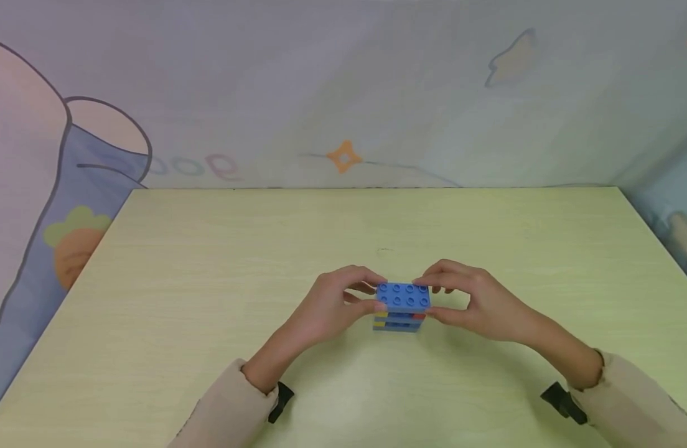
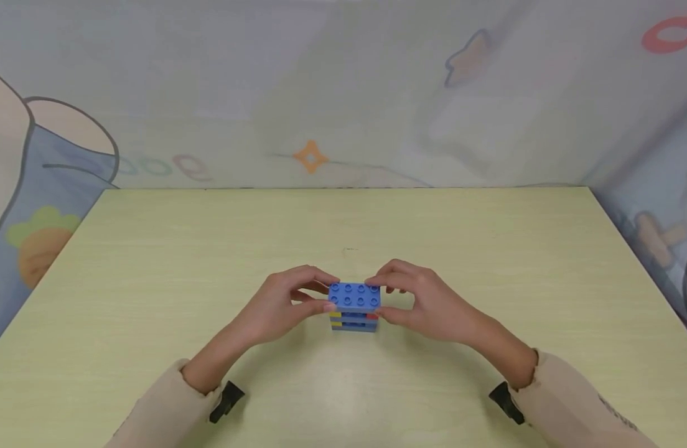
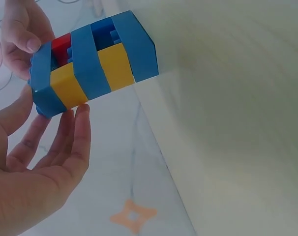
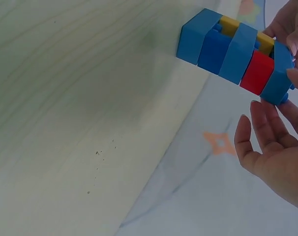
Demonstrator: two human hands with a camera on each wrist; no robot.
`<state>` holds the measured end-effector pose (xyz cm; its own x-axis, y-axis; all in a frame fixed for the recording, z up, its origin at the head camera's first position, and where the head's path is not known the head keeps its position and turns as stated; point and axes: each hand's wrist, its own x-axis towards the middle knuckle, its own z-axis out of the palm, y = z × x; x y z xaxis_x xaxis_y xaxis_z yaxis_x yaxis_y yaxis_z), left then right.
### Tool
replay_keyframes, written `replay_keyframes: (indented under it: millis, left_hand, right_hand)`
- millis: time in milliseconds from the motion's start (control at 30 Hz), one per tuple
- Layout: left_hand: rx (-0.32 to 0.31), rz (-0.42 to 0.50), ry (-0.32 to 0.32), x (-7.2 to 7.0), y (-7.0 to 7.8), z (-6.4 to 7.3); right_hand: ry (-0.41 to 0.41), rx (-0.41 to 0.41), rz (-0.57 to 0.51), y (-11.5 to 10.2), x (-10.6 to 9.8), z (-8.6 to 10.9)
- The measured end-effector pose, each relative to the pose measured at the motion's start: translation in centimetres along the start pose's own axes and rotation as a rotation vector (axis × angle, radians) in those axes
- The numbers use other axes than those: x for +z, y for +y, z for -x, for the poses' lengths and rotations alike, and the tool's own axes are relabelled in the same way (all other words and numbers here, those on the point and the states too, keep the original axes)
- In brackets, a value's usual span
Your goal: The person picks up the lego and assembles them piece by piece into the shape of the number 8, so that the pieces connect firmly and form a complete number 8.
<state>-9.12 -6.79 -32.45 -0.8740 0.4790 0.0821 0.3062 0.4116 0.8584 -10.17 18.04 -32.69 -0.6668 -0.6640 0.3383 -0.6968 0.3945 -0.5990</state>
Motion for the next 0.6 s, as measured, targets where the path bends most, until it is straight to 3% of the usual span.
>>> replay_keyframes:
  millis: [100, 333, 600]
  left_hand:
    - [-0.010, -0.003, 0.015, -0.1, -0.1, -0.2]
    - [-0.074, -0.011, 0.031, -0.2, -0.5, -0.9]
    - [-0.216, 0.010, -0.042, -0.1, -1.1, -1.6]
  right_hand:
    - [0.023, 0.044, -0.030, 0.1, 0.0, -0.2]
    - [0.077, 0.266, -0.137, 0.9, 0.5, -0.9]
    - [-0.016, 0.473, -0.287, 2.6, 1.5, -2.1]
